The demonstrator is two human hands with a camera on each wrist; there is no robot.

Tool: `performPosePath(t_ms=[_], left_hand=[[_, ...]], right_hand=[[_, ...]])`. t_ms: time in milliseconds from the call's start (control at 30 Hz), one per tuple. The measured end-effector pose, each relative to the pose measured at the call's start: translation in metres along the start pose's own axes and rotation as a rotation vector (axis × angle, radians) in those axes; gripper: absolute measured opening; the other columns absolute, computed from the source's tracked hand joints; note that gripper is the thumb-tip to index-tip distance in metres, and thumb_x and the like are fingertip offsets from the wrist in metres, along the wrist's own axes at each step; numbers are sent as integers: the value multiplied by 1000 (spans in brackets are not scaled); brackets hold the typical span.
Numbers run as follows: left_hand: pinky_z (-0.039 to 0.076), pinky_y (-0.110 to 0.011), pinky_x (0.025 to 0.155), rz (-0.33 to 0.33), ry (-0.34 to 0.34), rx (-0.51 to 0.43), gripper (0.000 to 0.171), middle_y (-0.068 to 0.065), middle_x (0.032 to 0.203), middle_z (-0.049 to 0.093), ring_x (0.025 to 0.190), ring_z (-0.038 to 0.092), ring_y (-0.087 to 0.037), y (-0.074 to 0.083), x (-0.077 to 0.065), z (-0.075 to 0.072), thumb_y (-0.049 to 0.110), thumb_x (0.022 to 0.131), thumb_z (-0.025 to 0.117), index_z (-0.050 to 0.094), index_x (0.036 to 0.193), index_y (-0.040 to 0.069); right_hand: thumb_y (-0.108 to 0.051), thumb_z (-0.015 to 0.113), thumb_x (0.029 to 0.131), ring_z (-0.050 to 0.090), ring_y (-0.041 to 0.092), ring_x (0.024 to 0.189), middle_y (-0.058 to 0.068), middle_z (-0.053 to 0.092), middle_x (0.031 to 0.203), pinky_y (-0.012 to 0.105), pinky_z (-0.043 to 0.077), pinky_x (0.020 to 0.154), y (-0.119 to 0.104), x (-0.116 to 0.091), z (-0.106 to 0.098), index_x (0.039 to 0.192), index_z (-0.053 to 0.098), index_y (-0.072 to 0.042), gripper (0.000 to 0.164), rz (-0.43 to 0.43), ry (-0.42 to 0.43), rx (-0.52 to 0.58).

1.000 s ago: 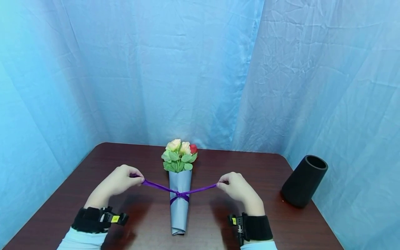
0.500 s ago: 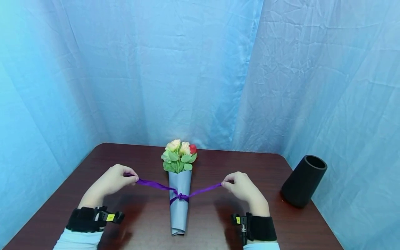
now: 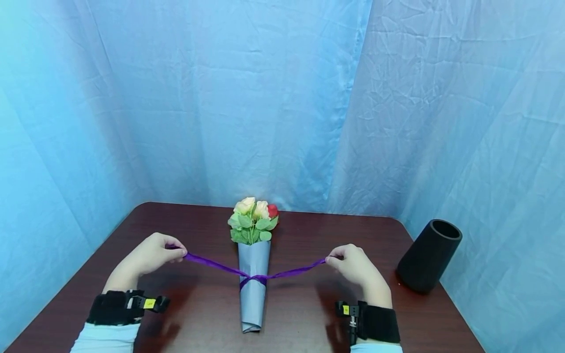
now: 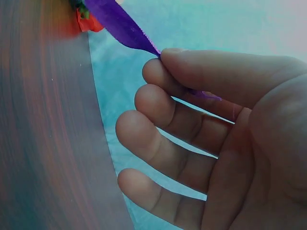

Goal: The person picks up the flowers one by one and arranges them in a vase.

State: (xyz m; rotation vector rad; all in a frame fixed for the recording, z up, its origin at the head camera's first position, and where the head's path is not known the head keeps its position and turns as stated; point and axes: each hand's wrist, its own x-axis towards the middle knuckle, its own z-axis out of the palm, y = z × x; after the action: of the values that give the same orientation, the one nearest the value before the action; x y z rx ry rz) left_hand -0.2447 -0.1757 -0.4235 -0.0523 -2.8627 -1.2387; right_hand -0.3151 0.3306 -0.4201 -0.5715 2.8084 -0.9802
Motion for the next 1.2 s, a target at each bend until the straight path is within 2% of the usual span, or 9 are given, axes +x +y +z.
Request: performPosePath(t_ms=[167, 333, 767, 1000, 1200], left_hand=[[45, -36, 64, -19, 14, 0, 9, 1, 77, 71, 75, 58, -22, 1, -3, 2, 14, 94, 72, 78, 91, 9], [46, -36, 63, -13, 5, 2, 9, -4, 78, 72, 73, 59, -21, 1, -1, 6, 13, 94, 72, 78, 90, 9], [48, -35, 63, -41, -16, 41, 12, -6, 74, 71, 68, 59, -20, 1, 8, 29, 13, 96, 70, 77, 88, 8], [50, -36, 64, -69, -13, 68, 13, -2, 76, 68, 70, 58, -17, -10, 13, 38, 15, 97, 70, 77, 88, 9], [53, -38, 68, -106, 2, 33, 16, -2, 86, 68, 73, 61, -18, -17, 13, 33, 23, 97, 71, 75, 98, 7]], right_hand=[[-19, 66, 100, 54, 20, 64, 10, 63, 72, 38, 45, 66, 9, 0, -4, 89, 74, -14, 15, 6, 8, 10], [-19, 65, 100, 56, 23, 67, 10, 63, 71, 38, 46, 67, 11, 1, -2, 88, 74, -11, 16, 16, -21, 35], [-17, 67, 99, 58, 20, 69, 5, 63, 75, 36, 46, 63, 6, 9, 22, 89, 74, -8, 15, 46, -75, 4], [-15, 69, 97, 58, 19, 67, 5, 65, 76, 36, 48, 61, 7, 14, 31, 87, 75, -8, 13, 39, -97, 3], [-19, 68, 98, 62, 21, 72, 2, 69, 86, 40, 52, 71, 10, 12, 26, 100, 77, -10, 13, 107, -99, -5]])
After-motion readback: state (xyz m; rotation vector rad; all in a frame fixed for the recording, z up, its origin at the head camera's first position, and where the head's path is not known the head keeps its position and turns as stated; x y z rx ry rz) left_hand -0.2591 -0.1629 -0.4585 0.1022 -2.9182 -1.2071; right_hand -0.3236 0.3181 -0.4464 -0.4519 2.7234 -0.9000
